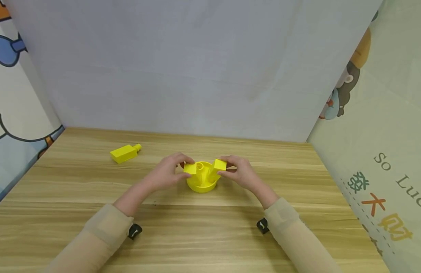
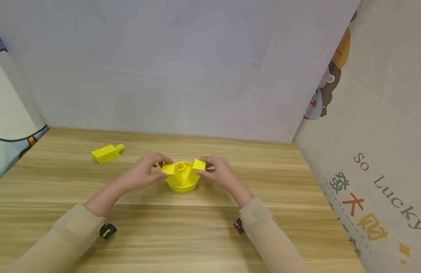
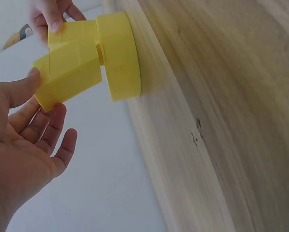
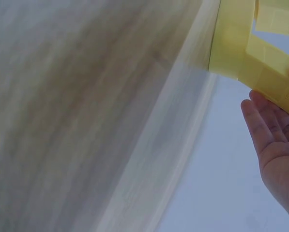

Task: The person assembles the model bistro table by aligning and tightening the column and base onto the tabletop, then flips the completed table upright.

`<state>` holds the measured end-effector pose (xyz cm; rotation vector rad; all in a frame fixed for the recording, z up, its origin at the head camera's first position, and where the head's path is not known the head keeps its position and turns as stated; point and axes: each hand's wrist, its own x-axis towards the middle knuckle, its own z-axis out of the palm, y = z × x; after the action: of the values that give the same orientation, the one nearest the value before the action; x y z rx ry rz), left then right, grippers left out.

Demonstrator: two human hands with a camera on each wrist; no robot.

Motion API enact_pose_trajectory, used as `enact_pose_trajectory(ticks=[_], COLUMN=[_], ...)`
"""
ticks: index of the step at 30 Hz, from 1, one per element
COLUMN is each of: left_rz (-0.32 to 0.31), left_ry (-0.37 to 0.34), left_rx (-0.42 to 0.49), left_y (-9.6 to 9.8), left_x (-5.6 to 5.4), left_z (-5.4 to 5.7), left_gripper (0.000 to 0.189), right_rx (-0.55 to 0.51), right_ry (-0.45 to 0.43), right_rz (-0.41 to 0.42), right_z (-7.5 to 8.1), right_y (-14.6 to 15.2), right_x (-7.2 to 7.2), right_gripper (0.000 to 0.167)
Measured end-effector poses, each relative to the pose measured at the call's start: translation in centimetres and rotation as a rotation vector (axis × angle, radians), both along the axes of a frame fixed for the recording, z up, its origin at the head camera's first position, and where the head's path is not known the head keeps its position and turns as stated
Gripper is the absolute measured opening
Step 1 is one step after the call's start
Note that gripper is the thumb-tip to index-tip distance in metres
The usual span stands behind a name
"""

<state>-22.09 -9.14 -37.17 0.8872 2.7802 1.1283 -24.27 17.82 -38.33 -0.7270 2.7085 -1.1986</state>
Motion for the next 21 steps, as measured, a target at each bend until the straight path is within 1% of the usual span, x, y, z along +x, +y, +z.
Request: enact_pose_trajectory(ticks=[5, 7, 11, 13, 15, 18, 21], left_rz=[-0.056, -0.069, -0.054, -0.02, 0.034, 0.16, 0.282], left_ry=[0.013, 0.011, 0.013, 0.001, -0.024, -0.108, -0.184], left_rx=[0.01, 0.014, 0.002, 0.003, 0.015, 0.054, 0.084], left_y=[-0.2, -0.2, -0.4, -0.3, 0.0, 0.7, 1.5], left_x=[-0.5, -0.6, -0.5, -0.3, 0.0, 0.3, 0.5], left_z=[-0.1, -0.1, -0.1, -0.1, 0.0, -0.1, -0.2], left_gripper=[0.034, 0.034, 0.037, 0.042, 0.049, 0.061, 0.065], right_rx=[-0.007, -0.008, -0.009, -0.008, -0.009, -0.013, -0.011], right_ry=[-0.012, -0.013, -0.01, -0.006, -0.004, -0.001, 0.004], right_rz=[0.0, 0.0, 0.001, 0.002, 0.003, 0.002, 0.0], right_z=[0.0, -0.1, -0.2, -0.2, -0.3, -0.2, -0.2], right_y=[0.0, -0.1, -0.1, -0.1, -0.1, -0.1, 0.0], right_x=[0.0, 0.0, -0.1, -0.1, -0.1, -0.1, 0.0], right_gripper=[0.042, 0.042, 0.042, 0.043, 0.043, 0.042, 0.042])
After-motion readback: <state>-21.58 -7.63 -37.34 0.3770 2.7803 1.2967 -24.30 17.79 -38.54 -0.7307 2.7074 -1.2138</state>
